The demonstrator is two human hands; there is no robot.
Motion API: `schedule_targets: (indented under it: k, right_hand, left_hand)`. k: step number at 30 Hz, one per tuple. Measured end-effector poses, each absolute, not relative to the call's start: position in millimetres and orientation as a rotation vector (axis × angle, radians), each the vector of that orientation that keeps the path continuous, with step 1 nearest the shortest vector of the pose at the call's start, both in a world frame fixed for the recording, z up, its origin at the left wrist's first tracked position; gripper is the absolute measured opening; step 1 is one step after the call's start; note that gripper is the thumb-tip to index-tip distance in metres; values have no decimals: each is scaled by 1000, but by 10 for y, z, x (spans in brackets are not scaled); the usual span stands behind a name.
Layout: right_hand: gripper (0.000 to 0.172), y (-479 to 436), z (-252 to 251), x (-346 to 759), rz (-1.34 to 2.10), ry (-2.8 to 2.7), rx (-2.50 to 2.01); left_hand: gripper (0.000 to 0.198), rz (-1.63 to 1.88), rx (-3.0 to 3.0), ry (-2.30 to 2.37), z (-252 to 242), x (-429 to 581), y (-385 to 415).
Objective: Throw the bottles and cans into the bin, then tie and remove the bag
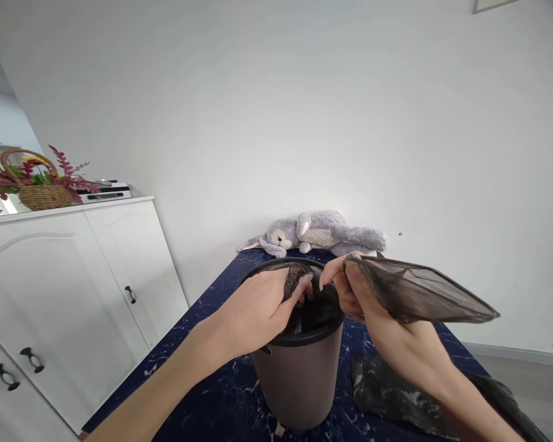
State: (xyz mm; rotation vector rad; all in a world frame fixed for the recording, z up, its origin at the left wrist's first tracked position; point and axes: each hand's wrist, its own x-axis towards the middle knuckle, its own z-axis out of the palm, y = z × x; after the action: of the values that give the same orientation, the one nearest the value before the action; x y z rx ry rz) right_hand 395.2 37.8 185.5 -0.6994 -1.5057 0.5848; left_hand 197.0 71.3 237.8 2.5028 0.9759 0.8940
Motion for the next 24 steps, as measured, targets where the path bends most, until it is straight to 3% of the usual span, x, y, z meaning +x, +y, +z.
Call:
schedule_targets:
  k: [6,13,19,24]
  right_hand:
    - [43,328,1941,3961,735,-1606,-619]
    - [42,370,1927,3929,728,-1446,-748]
    - [30,274,1984,3955,658,-1558,-820]
    - [37,311,1971,3957,842,-1554,-740]
  left_hand:
    - [50,836,2518,776,2323,2004,866]
    - [50,784,2368,951,2376,2001,808]
    - [47,1097,2155,824,2425,1966,763]
    - [45,1170,1946,690,2415,1983,746]
